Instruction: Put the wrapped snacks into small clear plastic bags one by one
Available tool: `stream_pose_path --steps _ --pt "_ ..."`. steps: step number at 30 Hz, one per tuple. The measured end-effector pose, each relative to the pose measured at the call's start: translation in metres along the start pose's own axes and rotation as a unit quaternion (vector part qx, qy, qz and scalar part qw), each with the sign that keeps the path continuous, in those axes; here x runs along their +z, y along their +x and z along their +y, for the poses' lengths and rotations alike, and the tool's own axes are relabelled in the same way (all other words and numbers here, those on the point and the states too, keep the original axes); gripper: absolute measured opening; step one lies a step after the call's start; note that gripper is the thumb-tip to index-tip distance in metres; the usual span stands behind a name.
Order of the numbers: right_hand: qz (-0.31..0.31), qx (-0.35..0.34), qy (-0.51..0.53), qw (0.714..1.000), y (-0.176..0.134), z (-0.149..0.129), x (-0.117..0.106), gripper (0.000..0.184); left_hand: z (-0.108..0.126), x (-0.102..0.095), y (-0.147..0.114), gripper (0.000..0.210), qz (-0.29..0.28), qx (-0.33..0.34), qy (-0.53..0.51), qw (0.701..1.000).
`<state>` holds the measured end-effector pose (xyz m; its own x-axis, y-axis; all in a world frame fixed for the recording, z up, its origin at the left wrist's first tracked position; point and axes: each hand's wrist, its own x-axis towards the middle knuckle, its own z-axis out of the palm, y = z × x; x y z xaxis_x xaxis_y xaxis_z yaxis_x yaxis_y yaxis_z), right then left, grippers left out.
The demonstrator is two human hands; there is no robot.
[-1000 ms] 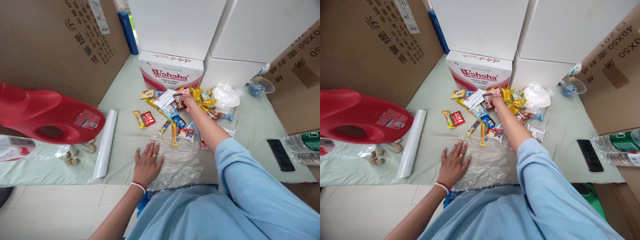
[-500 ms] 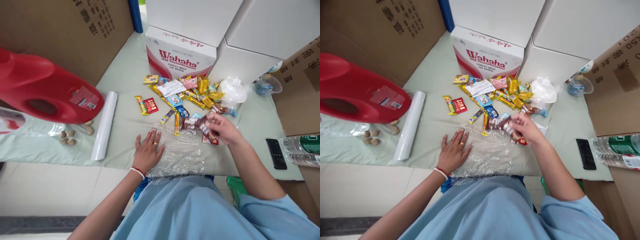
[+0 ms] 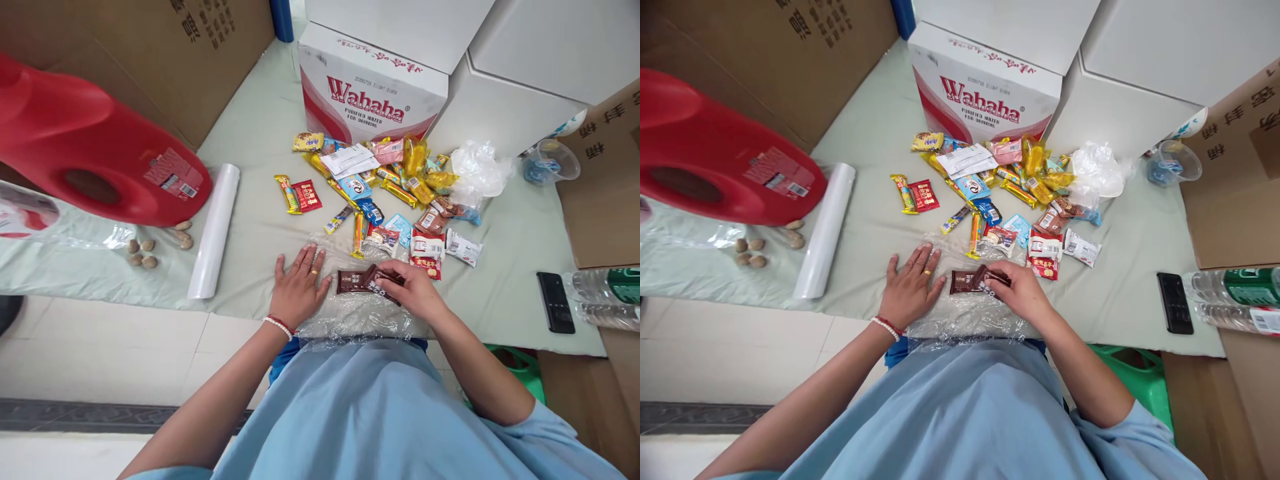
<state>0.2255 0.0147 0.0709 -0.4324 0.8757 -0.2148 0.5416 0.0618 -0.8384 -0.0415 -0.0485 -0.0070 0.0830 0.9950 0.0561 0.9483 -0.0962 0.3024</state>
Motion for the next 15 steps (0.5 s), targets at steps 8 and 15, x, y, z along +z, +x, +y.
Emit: stream_pose_path --steps 8,15 --pt "-0.046 -0.141 -0.188 0.971 0.045 0.005 0.038 0.022 0.001 0.000 -0.001 0.063 0.000 -0.005 0.002 1.000" --pt "-0.040 -0.121 -0.284 0.951 0.021 0.009 0.031 0.047 0.002 -0.002 0.000 0.061 0.003 -0.003 -0.003 1.000"
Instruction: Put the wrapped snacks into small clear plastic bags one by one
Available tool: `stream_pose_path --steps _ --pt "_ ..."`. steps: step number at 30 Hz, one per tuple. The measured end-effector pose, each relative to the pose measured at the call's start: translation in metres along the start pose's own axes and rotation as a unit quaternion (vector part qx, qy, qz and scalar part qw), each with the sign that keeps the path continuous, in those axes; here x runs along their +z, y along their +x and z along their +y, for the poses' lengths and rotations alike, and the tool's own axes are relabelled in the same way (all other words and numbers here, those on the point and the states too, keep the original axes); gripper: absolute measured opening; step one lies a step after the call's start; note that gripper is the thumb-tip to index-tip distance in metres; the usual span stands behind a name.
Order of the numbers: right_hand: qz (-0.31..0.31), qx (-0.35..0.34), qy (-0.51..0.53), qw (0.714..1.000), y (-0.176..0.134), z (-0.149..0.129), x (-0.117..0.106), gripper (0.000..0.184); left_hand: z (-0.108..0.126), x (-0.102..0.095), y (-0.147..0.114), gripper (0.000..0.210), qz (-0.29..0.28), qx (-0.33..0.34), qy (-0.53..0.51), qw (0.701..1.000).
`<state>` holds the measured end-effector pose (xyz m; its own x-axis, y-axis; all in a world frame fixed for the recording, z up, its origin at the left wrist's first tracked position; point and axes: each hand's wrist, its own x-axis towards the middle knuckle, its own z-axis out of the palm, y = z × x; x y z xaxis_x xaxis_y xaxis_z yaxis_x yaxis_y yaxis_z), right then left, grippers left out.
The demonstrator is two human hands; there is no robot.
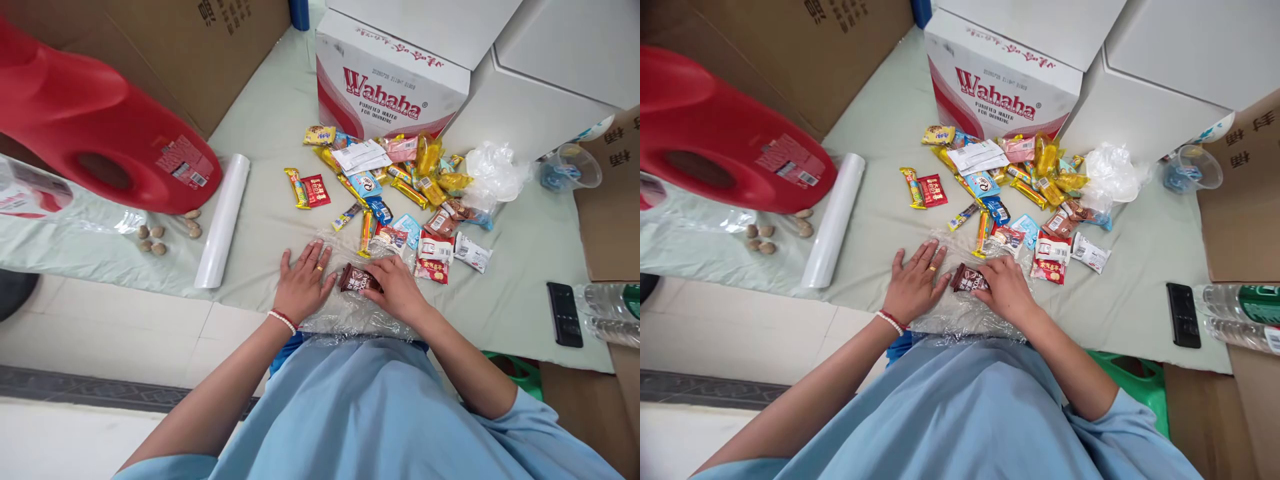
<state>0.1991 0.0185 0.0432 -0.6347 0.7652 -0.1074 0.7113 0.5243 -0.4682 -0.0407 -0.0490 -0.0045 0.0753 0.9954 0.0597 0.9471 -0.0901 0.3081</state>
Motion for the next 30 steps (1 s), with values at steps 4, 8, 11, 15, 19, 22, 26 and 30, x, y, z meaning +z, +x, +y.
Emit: stream_pose_path --steps 4,8,11,15,19,22,26,30 --pt "0.023 -0.012 0.043 0.999 -0.008 0.001 -0.002 0.033 0.000 -0.001 0.000 0.062 -0.004 -0.002 -0.001 1.000" --pt "0.082 -0.001 0.090 0.993 -0.007 0.005 -0.010 0.016 0.000 -0.002 0.000 0.062 -0.011 0.001 0.004 1.000" --pt "0.095 -0.031 0.057 0.993 -0.005 0.006 -0.005 0.017 0.000 -0.002 0.001 0.061 -0.009 0.000 0.005 1.000" --pt "0.042 -0.073 -0.022 0.996 -0.007 0.005 0.009 0.022 0.000 -0.001 0.000 0.062 0.000 -0.003 -0.004 1.000" --pt "0.015 -0.087 -0.051 0.995 -0.011 0.002 0.011 0.046 -0.001 0.000 0.000 0.061 0.009 0.005 -0.005 1.000" --pt "-0.012 -0.080 -0.076 0.994 -0.008 -0.003 0.007 0.054 -0.002 0.001 0.000 0.061 0.012 0.006 -0.002 1.000" --pt "-0.047 -0.058 -0.101 0.992 -0.002 -0.010 0.002 0.052 -0.001 0.000 0.000 0.060 0.013 0.004 0.003 1.000" --pt "-0.059 -0.047 -0.088 0.993 -0.004 -0.014 -0.003 0.051 -0.001 0.000 0.000 0.060 0.013 0.004 -0.001 1.000"
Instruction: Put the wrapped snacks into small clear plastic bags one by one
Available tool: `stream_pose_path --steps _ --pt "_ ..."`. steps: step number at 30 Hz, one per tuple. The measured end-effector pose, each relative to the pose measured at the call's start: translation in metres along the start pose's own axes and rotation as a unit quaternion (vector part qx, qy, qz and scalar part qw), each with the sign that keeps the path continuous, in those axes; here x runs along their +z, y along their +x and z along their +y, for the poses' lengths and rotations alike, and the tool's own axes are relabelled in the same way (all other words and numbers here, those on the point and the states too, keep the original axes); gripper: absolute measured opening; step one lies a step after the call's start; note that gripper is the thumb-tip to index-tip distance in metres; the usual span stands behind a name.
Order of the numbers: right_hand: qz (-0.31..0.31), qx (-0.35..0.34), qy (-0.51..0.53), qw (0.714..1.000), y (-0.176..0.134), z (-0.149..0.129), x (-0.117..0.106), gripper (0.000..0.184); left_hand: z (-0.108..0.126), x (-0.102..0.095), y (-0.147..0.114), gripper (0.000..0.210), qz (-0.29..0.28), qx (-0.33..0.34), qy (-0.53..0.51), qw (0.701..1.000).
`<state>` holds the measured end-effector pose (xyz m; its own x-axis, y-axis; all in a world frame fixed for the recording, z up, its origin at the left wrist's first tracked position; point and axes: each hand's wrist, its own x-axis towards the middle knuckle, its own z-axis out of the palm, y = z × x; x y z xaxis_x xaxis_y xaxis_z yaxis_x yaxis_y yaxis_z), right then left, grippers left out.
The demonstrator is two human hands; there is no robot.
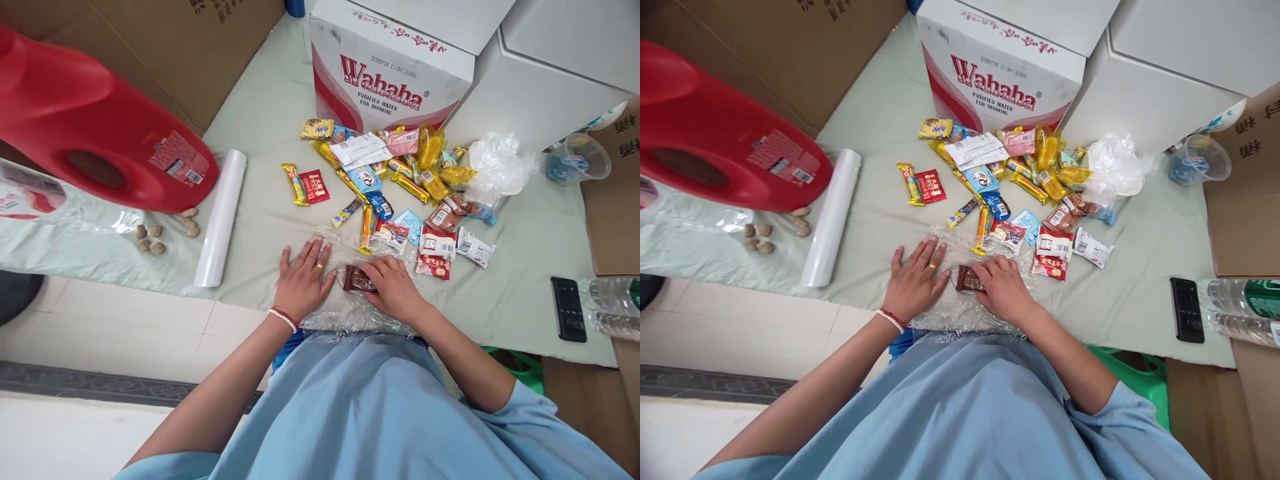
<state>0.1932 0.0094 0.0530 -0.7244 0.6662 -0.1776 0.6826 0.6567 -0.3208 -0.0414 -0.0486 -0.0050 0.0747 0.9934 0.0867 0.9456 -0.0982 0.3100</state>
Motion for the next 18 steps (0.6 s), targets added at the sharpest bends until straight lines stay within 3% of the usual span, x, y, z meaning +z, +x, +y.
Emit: stream_pose_path --steps 18 --pt "0.025 -0.015 0.062 0.998 -0.006 0.000 0.023 0.053 -0.005 0.001 0.000 0.061 -0.007 0.004 -0.013 1.000"
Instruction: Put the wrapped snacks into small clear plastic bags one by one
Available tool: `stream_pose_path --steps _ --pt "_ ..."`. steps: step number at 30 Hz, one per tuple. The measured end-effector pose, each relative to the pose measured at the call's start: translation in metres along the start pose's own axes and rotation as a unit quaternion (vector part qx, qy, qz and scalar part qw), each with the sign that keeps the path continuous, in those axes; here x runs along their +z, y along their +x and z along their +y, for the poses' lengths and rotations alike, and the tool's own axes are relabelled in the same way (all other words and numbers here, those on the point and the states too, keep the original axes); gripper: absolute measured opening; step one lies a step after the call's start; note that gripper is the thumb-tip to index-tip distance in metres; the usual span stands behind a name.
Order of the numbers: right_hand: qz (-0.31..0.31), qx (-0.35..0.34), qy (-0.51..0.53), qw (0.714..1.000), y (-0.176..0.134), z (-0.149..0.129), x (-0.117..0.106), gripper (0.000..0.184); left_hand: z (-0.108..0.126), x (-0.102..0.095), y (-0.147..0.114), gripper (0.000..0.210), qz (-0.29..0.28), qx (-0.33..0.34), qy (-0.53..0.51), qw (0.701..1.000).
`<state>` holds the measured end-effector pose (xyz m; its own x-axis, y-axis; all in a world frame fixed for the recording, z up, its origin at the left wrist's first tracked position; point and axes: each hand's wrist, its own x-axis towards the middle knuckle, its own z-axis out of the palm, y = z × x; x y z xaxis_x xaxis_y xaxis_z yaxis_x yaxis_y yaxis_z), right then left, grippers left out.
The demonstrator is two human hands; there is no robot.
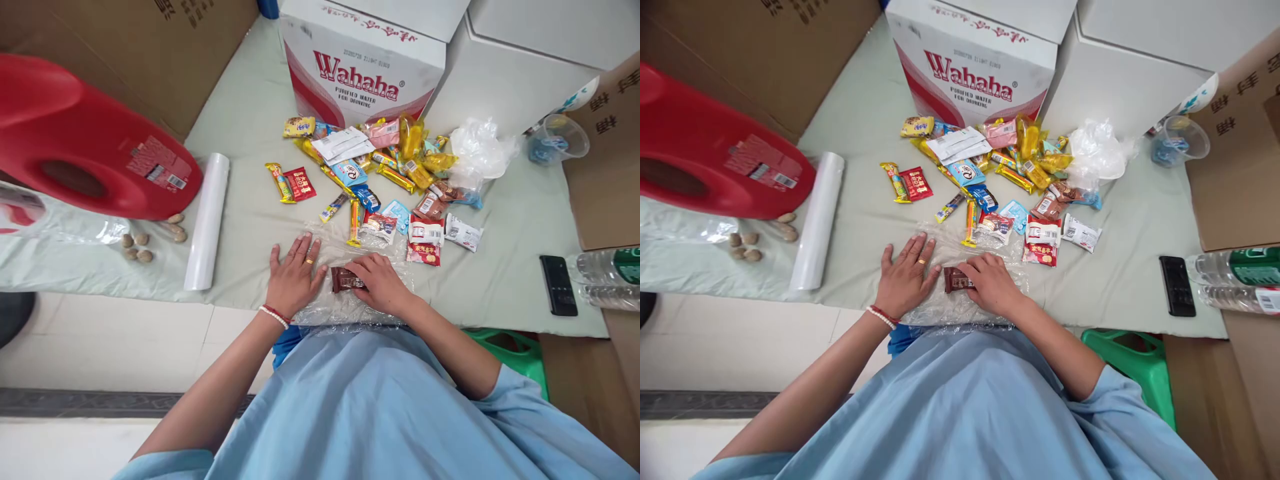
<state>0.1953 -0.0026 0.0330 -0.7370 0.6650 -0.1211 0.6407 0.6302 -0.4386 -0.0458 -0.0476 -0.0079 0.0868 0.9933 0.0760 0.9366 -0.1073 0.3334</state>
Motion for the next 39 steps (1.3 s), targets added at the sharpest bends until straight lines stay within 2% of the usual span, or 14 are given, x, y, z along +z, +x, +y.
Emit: stream_pose_path --steps 2,5,8,10,12,14,16,20,24,29,31,34,37,39 --pt "0.019 -0.003 0.015 1.000 -0.003 0.002 -0.001 0.055 -0.005 0.000 -0.003 0.061 0.029 0.009 -0.002 1.000" --pt "0.088 -0.032 0.068 0.993 -0.021 0.008 -0.009 0.054 -0.012 -0.008 -0.015 0.064 0.131 0.047 0.013 0.990" --pt "0.121 -0.072 0.125 0.982 -0.055 0.018 -0.021 0.036 -0.017 -0.023 -0.037 0.068 0.173 0.158 0.001 0.972" --pt "0.067 -0.101 0.134 0.984 -0.082 0.026 -0.026 0.034 -0.021 -0.032 -0.053 0.064 0.102 0.257 -0.056 0.959" --pt "-0.011 -0.118 0.113 0.987 -0.104 0.034 -0.023 0.042 -0.025 -0.035 -0.068 0.055 -0.009 0.320 -0.104 0.942" --pt "-0.046 -0.107 0.082 0.990 -0.119 0.040 -0.014 0.046 -0.029 -0.033 -0.080 0.044 -0.080 0.334 -0.107 0.933" --pt "-0.029 -0.084 0.071 0.994 -0.126 0.043 -0.002 0.036 -0.031 -0.027 -0.087 0.034 -0.087 0.328 -0.086 0.937" --pt "0.022 -0.065 0.127 0.990 -0.119 0.041 0.003 0.021 -0.027 -0.023 -0.086 0.024 -0.051 0.267 -0.142 0.952" --pt "0.025 -0.040 0.223 0.974 -0.097 0.044 -0.023 0.025 -0.022 -0.038 -0.067 0.022 -0.077 0.090 -0.247 0.962" --pt "0.031 0.073 0.215 0.973 -0.054 0.058 -0.046 0.027 -0.025 -0.049 -0.019 0.033 -0.109 -0.112 -0.239 0.958" --pt "0.000 0.149 0.134 0.980 -0.038 0.061 -0.048 0.025 -0.030 -0.048 -0.002 0.029 -0.062 -0.181 -0.205 0.960" --pt "-0.061 0.220 -0.035 0.973 -0.023 0.056 -0.055 0.022 -0.034 -0.052 0.009 0.030 0.083 -0.231 -0.129 0.961" --pt "-0.050 0.205 -0.109 0.971 -0.011 0.044 -0.069 0.025 -0.021 -0.065 -0.003 0.022 0.266 -0.192 -0.066 0.942" --pt "0.008 0.151 -0.113 0.982 0.004 0.037 -0.077 0.029 0.001 -0.070 -0.018 0.018 0.321 -0.103 -0.058 0.940"
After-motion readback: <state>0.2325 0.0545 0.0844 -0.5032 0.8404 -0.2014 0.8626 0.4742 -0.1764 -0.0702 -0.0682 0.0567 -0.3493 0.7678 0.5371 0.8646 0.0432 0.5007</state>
